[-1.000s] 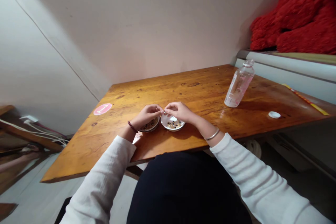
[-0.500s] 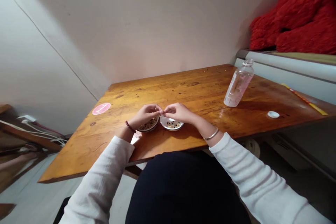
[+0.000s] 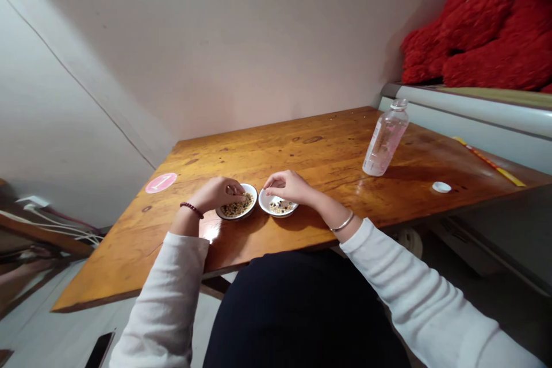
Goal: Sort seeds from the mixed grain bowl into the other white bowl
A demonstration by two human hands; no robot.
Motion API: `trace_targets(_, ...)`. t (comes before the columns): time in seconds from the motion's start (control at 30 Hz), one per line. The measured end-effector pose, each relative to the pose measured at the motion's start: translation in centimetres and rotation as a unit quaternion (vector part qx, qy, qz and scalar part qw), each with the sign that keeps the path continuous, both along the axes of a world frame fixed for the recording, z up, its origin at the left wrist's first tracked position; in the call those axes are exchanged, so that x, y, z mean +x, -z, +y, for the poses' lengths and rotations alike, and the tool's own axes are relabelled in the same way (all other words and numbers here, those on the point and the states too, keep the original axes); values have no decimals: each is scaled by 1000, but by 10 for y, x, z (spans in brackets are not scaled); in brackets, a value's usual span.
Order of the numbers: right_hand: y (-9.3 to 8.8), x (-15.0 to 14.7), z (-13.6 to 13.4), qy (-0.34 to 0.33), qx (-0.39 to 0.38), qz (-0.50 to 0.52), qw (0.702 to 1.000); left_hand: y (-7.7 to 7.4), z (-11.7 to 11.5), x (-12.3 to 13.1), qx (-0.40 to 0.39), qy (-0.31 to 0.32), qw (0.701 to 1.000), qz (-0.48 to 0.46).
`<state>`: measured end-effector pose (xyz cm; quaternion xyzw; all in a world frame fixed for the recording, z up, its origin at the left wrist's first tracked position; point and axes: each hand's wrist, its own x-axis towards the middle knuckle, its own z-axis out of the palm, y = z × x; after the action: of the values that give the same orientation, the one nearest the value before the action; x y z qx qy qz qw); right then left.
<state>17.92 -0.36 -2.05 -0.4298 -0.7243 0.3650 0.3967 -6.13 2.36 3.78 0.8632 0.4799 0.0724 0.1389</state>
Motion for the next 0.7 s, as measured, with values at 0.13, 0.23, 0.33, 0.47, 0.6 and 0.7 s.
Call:
trace_targets(0.13,1,-1,0,6,-14,17,1000,3,3,-4,-2,3,1000,10)
trace_targets(0.23,2,-2,1,6,-16,26,1000,5,7,-9,2,5,1000,28)
trace_targets(0.33,3,-2,2,14,-11,17,1000,6,7,-8,3,-3,999,49)
trace_targets(0.47,3,-2,3,24,7,-3,1000,3,-1,2,13,-21,996,82)
trace_targets(0.6,4,-2,4,19,20,-13,1000,1,-7,11,22,-25,994,102)
trace_targets(0.7,6,-2,5,8,21,-8,1000,0,-9,13,25,-18,994,102)
